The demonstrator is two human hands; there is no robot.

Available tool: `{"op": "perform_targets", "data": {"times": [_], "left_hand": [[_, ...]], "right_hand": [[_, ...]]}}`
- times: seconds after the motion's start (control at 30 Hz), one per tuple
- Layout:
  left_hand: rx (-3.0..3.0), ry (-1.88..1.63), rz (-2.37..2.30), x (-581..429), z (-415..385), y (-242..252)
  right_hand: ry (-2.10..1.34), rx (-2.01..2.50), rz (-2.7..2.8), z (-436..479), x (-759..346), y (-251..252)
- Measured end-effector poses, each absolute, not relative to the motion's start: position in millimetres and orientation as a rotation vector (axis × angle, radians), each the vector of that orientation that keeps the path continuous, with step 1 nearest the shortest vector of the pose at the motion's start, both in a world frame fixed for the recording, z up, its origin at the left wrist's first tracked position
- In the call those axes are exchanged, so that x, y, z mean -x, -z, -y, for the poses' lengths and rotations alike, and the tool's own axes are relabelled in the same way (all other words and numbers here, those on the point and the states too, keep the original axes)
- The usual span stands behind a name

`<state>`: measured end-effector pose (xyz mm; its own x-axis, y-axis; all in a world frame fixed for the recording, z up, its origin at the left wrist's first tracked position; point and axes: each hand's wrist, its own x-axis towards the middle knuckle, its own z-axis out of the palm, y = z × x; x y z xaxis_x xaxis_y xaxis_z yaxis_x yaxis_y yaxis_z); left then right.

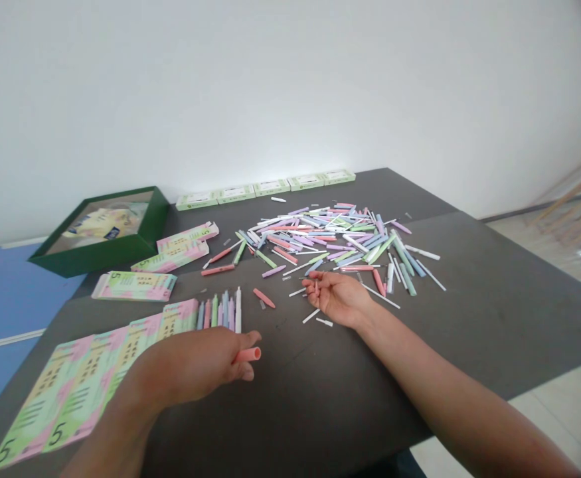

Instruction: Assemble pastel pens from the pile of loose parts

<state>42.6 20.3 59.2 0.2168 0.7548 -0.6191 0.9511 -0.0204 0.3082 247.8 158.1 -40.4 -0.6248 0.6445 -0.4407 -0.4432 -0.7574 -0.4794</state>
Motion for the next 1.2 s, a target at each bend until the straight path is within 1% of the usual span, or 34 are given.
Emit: {"op": "perform_targets", "data": {"times": [0.23, 0.83, 1.03, 1.2], "left_hand": [[-1.837, 0.395, -1.558, -43, -23, -60], [-1.839, 0.372, -1.562, -41, -22, -55], [-1.846, 0.395, -1.532, -44, -24, -59], [-1.846, 0.402, -1.539, -45, -27, -63]], "right_hand": [[-2.263, 0.819, 0.553, -155, -244, 42], [-2.217, 0.743, 0.503, -155, -240, 51], [-2.131, 0.787, 0.475, -154, -239, 50], [-2.154, 0.746, 0.519, -150, -239, 49]]}}
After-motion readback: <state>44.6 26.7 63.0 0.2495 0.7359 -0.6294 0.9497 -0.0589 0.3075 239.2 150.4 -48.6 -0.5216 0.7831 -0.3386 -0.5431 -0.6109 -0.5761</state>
